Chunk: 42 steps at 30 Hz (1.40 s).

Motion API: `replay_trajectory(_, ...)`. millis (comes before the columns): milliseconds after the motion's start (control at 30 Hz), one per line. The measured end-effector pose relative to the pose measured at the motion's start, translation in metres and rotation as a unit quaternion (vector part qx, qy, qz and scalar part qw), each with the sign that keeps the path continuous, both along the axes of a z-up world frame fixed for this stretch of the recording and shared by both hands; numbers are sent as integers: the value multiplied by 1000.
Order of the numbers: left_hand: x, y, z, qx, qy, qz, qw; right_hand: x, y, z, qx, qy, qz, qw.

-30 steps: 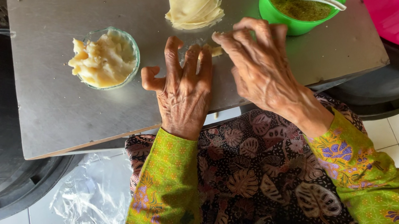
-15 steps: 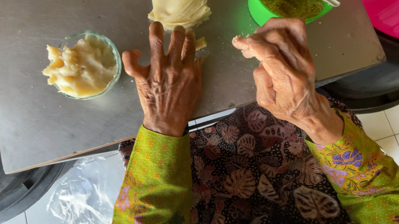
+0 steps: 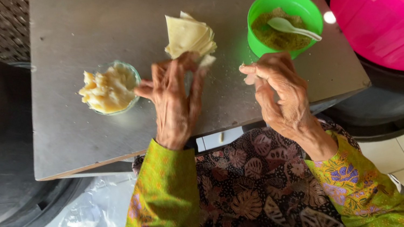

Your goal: The person prepares wontons by hand. They place a square wrapper on the table, add a small spoonful of filling from a bowl using a spoon, and fold the wrapper into a triangular shape, pressing the edges together to seal them.

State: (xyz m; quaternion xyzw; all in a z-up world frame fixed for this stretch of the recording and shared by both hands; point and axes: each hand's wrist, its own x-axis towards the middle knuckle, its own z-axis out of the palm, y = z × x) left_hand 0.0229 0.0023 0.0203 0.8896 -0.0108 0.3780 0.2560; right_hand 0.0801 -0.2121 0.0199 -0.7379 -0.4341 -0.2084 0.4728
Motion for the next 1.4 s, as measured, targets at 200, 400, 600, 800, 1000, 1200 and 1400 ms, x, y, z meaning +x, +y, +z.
replay_trajectory(200, -16, -27, 3, -388, 67, -249, 885, -7, 3, 5, 56, 309, 148, 938)
replay_trajectory(400, -26, -30, 1, -402, 76, -329, 851, -8, -2, 9, 92, 410, 206, 883)
replay_trajectory(600, -33, -31, 8, -379, 105, -321, 861, -6, -7, 4, 77, 418, 228, 876)
replay_trajectory(800, -39, -36, 9, -303, 89, -284, 905, -6, -9, 1, 100, 422, 238, 869)
replay_trajectory(1000, -46, -41, 11, -131, -26, -139, 981, -11, -1, -2, 168, 429, 246, 853)
replay_trajectory(1200, -48, -45, 16, -97, -66, -109, 987, -16, 4, -2, 164, 343, 211, 900)
replay_trajectory(1400, -51, -47, 19, -53, -110, -82, 989, -18, 6, -5, 218, 424, 247, 844)
